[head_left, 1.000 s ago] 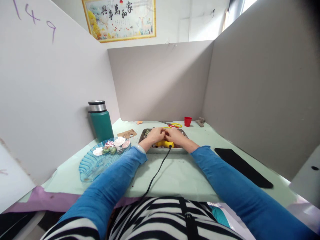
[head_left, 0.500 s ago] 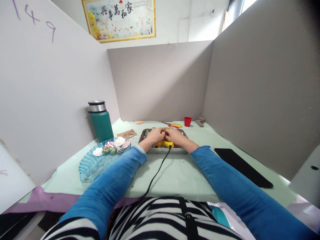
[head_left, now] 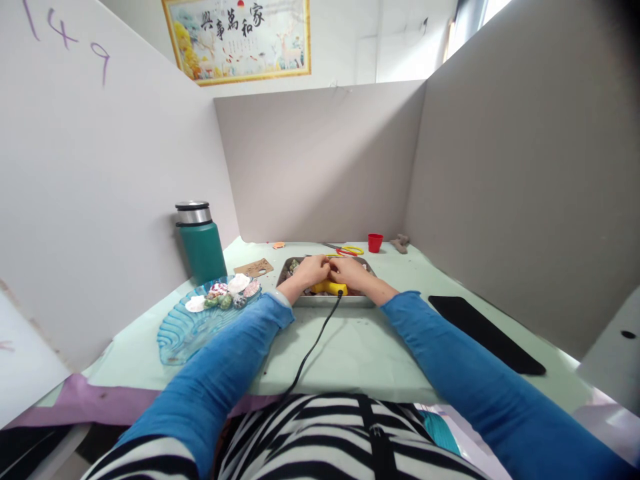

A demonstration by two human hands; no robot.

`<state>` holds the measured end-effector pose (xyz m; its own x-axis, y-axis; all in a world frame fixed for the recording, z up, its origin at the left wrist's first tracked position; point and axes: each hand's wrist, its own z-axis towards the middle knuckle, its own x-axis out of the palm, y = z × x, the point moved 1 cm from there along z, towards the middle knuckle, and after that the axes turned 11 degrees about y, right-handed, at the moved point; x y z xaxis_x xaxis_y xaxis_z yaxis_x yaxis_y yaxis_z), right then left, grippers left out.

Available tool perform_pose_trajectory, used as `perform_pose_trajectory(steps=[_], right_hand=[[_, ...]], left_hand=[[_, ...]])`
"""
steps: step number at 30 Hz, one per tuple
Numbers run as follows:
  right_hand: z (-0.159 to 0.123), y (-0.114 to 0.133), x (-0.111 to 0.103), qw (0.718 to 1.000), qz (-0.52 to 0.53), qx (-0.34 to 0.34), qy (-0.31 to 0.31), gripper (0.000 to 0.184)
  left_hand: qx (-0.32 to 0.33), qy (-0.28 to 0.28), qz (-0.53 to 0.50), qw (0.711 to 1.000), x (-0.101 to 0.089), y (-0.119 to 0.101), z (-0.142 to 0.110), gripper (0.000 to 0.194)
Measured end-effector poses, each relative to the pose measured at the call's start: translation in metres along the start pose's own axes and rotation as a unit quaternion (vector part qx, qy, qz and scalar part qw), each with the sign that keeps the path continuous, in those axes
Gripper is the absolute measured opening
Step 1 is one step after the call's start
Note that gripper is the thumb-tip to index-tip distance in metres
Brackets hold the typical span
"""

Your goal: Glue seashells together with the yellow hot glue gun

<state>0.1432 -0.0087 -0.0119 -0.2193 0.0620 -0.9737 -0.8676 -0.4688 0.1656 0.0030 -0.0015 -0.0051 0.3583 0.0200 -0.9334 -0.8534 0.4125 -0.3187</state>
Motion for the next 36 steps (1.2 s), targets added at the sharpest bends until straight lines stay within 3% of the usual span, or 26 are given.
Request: perform_pose_trajectory(steps=[16, 25, 36], right_hand=[[-0.0006, -0.0008, 0.0004, 1.000, 0.012, 0.001, 0.005, 0.026], [-0.0052, 0.0043, -0.0035, 1.000, -0.008, 0.026, 0.008, 0.026], [-0.0086, 0.0041, -0.0076, 0.998, -0.004, 0.055, -0.043, 0.029]], left_hand=[[0.014, -0.004, 0.001, 1.000, -0.0009, -0.0014, -0.0015, 0.034], [-0.015, -0.008, -0.024, 1.000, -0.0002, -0.0006, -0.0009, 0.030], [-0.042, -0.023, -0.065, 0.997, -0.0043, -0.0021, -0.0012, 0.023]])
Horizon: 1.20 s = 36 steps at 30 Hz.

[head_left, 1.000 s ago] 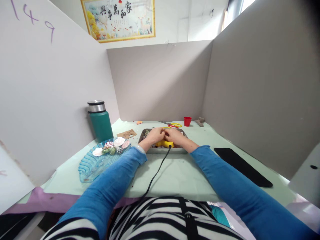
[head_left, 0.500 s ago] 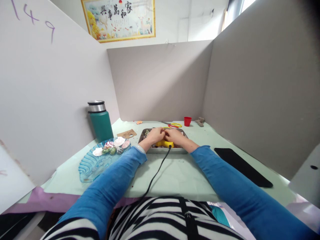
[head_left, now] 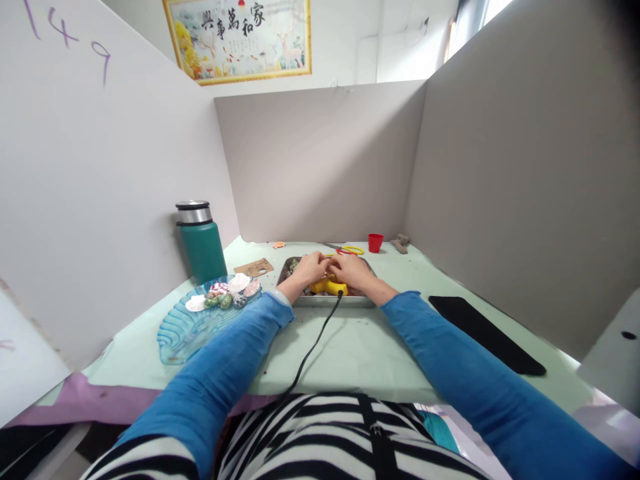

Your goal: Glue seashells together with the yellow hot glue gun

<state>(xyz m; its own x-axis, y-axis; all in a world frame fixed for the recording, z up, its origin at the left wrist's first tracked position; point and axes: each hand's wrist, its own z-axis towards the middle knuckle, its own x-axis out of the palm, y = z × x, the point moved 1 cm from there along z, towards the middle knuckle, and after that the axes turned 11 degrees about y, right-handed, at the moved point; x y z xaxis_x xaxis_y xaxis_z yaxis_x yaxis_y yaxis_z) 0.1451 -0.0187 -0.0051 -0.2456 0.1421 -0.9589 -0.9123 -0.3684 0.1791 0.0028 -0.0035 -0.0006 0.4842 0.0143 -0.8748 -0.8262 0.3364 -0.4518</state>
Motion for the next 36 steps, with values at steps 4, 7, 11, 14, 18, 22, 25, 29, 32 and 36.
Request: perform_pose_trajectory(steps=[4, 7, 11, 14, 18, 22, 25, 29, 32, 36], right_hand=[[-0.0004, 0.0006, -0.0003, 1.000, -0.006, 0.005, 0.001, 0.032], [0.0001, 0.0008, 0.0000, 1.000, -0.008, 0.003, 0.008, 0.031], [-0.0006, 0.0020, -0.0011, 1.000, -0.008, 0.000, 0.009, 0.031], [-0.0020, 0.0030, -0.0026, 1.000, -0.007, 0.000, 0.009, 0.029], [-0.0026, 0.0031, -0.0031, 1.000, -0.010, -0.001, 0.009, 0.029], [-0.0016, 0.0024, -0.0023, 1.000, -0.009, 0.002, 0.003, 0.029], [-0.0010, 0.0020, -0.0020, 1.000, -0.008, 0.010, 0.002, 0.029], [-0.0013, 0.0020, -0.0020, 1.000, -0.002, 0.013, 0.002, 0.028], [-0.0019, 0.0022, -0.0024, 1.000, -0.005, 0.011, 0.001, 0.028], [-0.0019, 0.0023, -0.0030, 1.000, -0.010, 0.008, 0.005, 0.029]], left_hand=[[0.000, -0.002, 0.010, 1.000, 0.0017, 0.0027, 0.0026, 0.023], [-0.003, 0.003, 0.018, 1.000, 0.0028, 0.0043, 0.0036, 0.024], [-0.005, 0.008, 0.033, 0.999, 0.0038, 0.0053, 0.0039, 0.026], [0.005, 0.008, 0.039, 0.999, 0.0041, 0.0053, 0.0037, 0.028], [0.018, 0.015, 0.051, 0.998, 0.0038, 0.0045, 0.0031, 0.030], [0.012, 0.017, 0.067, 0.998, 0.0031, 0.0039, 0.0029, 0.032], [0.007, 0.018, 0.069, 0.997, 0.0029, 0.0032, 0.0023, 0.033], [0.009, 0.021, 0.071, 0.997, 0.0027, 0.0016, 0.0008, 0.034], [0.009, 0.022, 0.072, 0.997, 0.0026, 0.0010, 0.0004, 0.034], [0.010, 0.025, 0.075, 0.997, 0.0030, 0.0017, 0.0010, 0.037]])
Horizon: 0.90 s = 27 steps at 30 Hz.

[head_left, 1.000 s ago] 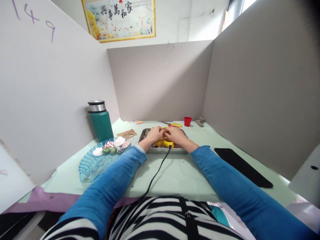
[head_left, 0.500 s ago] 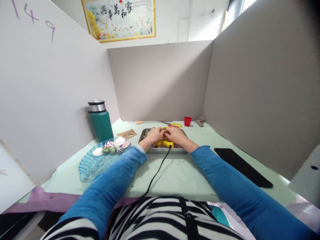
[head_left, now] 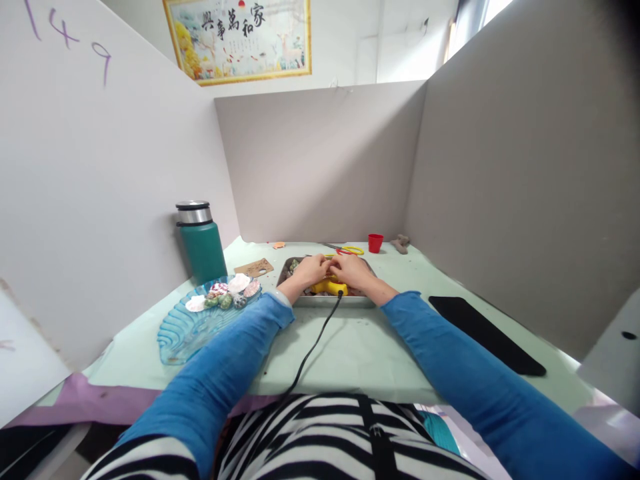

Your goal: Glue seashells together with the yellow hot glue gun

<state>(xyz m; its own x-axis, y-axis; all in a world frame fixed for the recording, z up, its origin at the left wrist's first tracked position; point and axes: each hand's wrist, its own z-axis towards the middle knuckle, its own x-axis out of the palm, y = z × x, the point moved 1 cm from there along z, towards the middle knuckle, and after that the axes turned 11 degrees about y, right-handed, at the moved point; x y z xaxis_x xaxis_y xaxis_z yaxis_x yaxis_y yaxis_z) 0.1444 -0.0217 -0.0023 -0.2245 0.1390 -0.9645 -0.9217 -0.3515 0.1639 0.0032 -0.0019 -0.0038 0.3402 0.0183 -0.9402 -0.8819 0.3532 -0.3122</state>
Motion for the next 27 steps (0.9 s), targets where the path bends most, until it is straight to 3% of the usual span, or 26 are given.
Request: perform_pose_trajectory(steps=[27], right_hand=[[-0.0011, 0.0020, -0.0015, 1.000, -0.006, 0.004, 0.011, 0.029]], left_hand=[[0.009, -0.016, 0.016, 1.000, 0.0044, 0.0047, 0.0047, 0.036]])
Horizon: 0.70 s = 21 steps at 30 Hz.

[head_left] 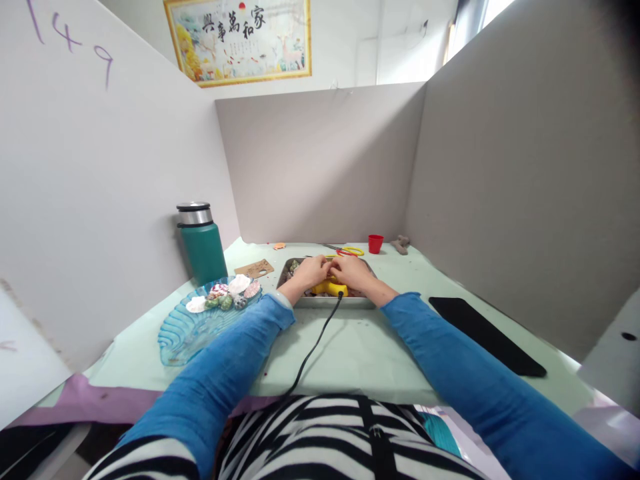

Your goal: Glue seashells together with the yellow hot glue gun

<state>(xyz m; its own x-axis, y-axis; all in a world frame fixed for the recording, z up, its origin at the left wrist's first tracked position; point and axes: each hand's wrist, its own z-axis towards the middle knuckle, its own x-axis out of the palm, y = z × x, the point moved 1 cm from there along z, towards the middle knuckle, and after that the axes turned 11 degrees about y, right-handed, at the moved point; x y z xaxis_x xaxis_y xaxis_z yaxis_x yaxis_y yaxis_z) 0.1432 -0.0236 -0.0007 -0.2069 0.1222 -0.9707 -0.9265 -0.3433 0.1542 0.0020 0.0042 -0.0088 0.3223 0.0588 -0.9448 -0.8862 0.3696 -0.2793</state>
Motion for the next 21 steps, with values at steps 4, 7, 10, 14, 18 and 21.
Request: perform_pose_trajectory(steps=[4, 7, 10, 14, 18, 21], right_hand=[[0.0007, -0.0006, 0.0006, 1.000, -0.003, -0.005, -0.003, 0.029], [0.0017, -0.0012, 0.0013, 1.000, -0.004, -0.004, -0.003, 0.029], [0.0027, -0.0017, 0.0020, 1.000, -0.004, -0.005, -0.004, 0.028], [0.0025, -0.0017, 0.0018, 1.000, -0.008, -0.010, -0.005, 0.027], [0.0018, -0.0013, 0.0016, 1.000, -0.008, -0.008, 0.000, 0.027], [0.0012, -0.0007, 0.0014, 1.000, -0.009, -0.009, -0.003, 0.027]], left_hand=[[0.003, 0.002, 0.000, 1.000, 0.0016, 0.0013, 0.0014, 0.035], [0.013, -0.003, -0.001, 1.000, 0.0019, 0.0012, 0.0014, 0.035], [0.020, -0.005, 0.002, 1.000, 0.0015, 0.0007, 0.0003, 0.035], [0.020, -0.003, 0.009, 1.000, 0.0010, 0.0000, -0.0009, 0.036], [0.024, -0.004, 0.014, 1.000, 0.0006, -0.0006, -0.0013, 0.037], [0.023, -0.002, 0.019, 1.000, 0.0004, -0.0010, -0.0013, 0.037]])
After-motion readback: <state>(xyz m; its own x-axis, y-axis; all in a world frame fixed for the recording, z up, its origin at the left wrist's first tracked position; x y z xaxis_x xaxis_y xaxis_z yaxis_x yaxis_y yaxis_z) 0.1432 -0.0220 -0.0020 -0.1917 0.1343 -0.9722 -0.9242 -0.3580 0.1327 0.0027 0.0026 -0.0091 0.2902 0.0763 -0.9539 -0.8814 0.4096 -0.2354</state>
